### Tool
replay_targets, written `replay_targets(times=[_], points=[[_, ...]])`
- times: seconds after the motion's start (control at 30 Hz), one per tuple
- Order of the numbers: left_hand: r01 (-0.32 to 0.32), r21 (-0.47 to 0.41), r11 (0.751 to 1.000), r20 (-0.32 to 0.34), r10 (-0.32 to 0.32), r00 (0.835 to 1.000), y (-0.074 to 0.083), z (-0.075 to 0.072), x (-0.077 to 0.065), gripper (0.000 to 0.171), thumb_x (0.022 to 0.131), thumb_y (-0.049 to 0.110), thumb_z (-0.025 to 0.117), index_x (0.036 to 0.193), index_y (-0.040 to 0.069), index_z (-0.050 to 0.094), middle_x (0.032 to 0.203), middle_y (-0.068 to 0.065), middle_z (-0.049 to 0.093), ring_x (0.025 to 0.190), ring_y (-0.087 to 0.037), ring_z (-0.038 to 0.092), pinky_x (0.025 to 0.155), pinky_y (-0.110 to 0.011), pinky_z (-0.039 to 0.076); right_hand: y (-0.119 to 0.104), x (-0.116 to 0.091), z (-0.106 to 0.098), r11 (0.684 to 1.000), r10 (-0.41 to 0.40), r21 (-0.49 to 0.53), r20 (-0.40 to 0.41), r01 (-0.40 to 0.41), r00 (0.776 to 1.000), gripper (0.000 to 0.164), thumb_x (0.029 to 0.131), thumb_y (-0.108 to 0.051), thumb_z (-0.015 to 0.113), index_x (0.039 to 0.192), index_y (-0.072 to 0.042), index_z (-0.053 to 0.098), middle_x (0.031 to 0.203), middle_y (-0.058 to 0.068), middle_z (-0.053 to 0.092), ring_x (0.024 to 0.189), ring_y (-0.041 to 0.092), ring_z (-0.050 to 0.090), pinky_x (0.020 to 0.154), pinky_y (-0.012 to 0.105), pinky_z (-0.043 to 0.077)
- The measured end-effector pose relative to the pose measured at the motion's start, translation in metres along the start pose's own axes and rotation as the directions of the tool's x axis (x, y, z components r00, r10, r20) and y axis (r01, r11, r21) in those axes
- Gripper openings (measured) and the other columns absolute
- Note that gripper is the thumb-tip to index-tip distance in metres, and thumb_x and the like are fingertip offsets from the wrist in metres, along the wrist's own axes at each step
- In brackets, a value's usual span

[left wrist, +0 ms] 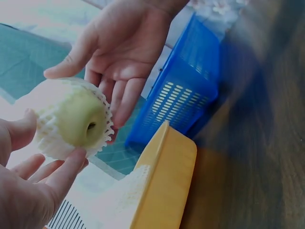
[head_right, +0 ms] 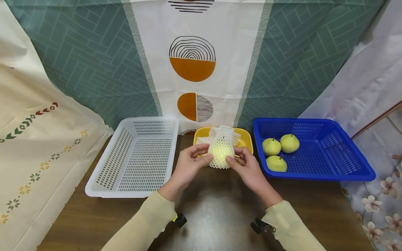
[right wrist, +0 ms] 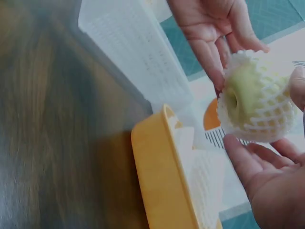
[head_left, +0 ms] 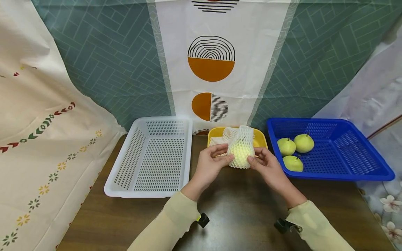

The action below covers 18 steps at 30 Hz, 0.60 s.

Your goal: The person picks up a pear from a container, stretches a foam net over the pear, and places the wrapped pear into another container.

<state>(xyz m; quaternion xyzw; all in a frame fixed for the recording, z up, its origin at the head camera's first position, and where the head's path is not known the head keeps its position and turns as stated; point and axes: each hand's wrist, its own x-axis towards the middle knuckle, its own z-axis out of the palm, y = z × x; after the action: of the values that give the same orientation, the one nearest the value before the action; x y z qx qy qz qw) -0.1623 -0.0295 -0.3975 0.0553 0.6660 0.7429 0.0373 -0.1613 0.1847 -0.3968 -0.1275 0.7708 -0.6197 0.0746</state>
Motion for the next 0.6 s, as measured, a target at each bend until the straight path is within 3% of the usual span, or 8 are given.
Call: replay_targets(times=[0.3,0.47,0.6], points=[[0.013,-0.007,1.0,0.084,-0.012,0.996,0.0076,-0.0007,-0.0023,0.053,0.077,0.011,0.076,0.127,0.01,0.058,0.121,-0.011,0.064,0.106,-0.024,0.064,0.082,-0.03,0.054,-0.0035,0.0048,0.0036,0.984,0.078,0.161,-0.014,-0.075,0.997,0.064,0.09,-0.022,0.062,0.14,-0.009,0.024,0.135,0.023,0.047,0.097,0.011,0.066,0.077,0.031,0.056],[-0.009,0.014,1.0,0.114,0.007,0.993,0.0044,-0.0022,-0.0008,0.056,0.077,0.01,0.076,0.129,0.012,0.056,0.123,-0.009,0.063,0.107,-0.023,0.064,0.082,-0.03,0.054,-0.0058,0.0057,0.0025,0.971,0.085,0.224,-0.017,-0.08,0.996,0.07,0.087,-0.015,0.066,0.145,-0.006,0.027,0.129,0.013,0.052,0.098,0.012,0.067,0.077,0.03,0.055],[-0.032,0.038,0.999,0.12,0.027,0.992,0.0014,-0.003,0.0006,0.057,0.078,0.01,0.075,0.131,0.012,0.054,0.12,-0.01,0.065,0.101,-0.021,0.066,0.08,-0.029,0.055,-0.0061,0.0066,0.0039,0.971,0.071,0.233,-0.063,-0.055,0.995,0.072,0.082,-0.01,0.071,0.143,-0.005,0.033,0.126,0.006,0.054,0.098,0.011,0.066,0.077,0.026,0.055]])
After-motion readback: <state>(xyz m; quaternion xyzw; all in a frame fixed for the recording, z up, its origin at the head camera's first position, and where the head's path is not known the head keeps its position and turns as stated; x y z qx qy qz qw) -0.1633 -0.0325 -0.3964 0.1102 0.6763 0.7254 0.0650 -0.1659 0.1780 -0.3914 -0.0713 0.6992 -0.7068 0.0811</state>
